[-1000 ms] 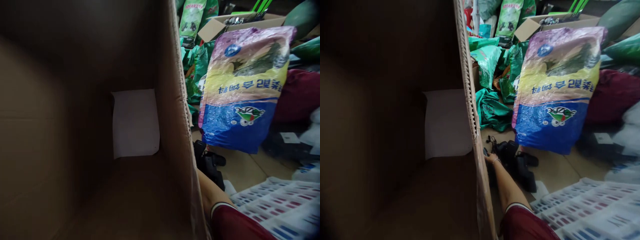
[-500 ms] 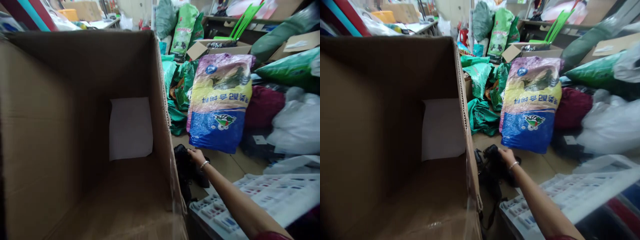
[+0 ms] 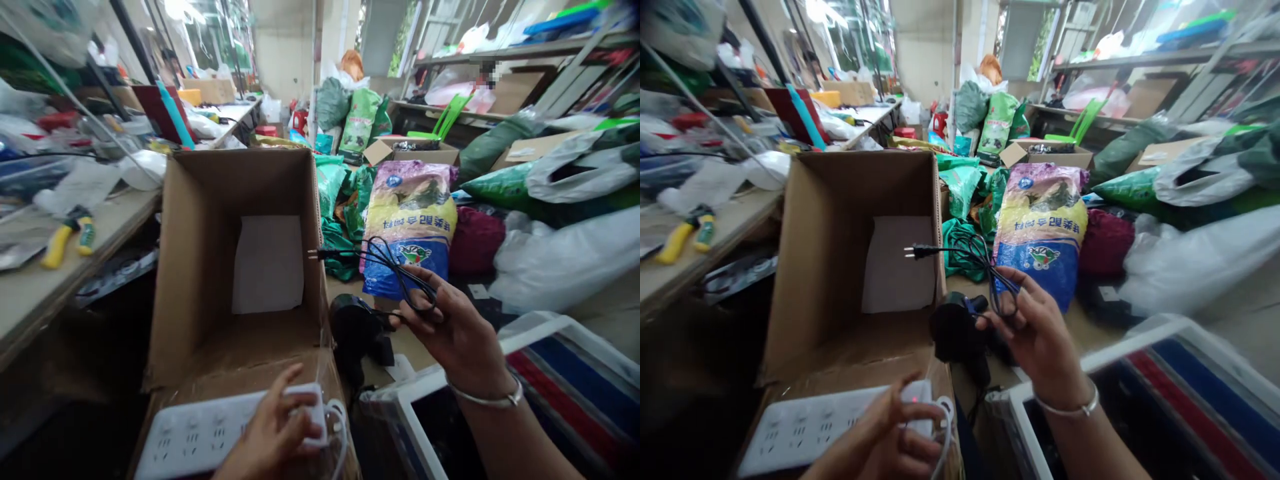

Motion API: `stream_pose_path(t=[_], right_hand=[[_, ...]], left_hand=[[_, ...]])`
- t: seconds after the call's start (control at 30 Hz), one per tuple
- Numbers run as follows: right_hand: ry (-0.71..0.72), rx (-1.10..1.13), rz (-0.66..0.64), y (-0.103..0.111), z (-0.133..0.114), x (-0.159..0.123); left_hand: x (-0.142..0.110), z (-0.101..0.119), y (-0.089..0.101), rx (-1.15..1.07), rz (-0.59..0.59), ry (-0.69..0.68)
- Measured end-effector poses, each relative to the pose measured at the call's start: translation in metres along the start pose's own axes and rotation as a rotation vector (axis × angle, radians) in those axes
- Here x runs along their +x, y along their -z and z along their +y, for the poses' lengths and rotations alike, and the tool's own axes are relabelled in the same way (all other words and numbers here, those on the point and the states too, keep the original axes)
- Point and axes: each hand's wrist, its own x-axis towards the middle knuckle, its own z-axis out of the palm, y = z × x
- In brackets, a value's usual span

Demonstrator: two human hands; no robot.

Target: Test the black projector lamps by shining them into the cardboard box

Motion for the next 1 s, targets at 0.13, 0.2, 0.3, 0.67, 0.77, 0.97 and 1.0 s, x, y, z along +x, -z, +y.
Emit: stream_pose_path(t=[0.13, 0.2, 0.3, 0.67, 0.77, 0.97, 1.0], right_hand=[[-0.014, 0.077, -0.022, -0.054, 0.012, -0.054], [-0.104, 0.107, -0.09, -0.064, 0.032, -0.077], [-0.257, 0.113, -0.237, -0.058, 0.061, -0.1], [0.138, -0.392, 0.236, -0.04, 0.083, -0.059], [0.035, -0.367, 0.151, -0.037, 0.093, -0.061], [-0.31, -0.065, -0.079, -0.023, 0.085, -0.073], [-0.341, -0.021, -0.085, -0.021, 0.082, -0.074]], left_hand=[[0.014, 0.01, -0.053, -0.485, -0.177, 0.068], [0.013, 0.026, -0.062, -0.649, -0.066, -0.012], [0.002, 0.043, -0.049, -0.667, 0.191, -0.099], [-0.044, 0.014, -0.019, -0.227, 0.287, -0.249], [-0.053, 0.021, -0.029, -0.114, 0.205, -0.201], [-0.063, 0.036, -0.045, 0.144, 0.055, -0.164], [-0.064, 0.036, -0.047, 0.144, 0.033, -0.169]])
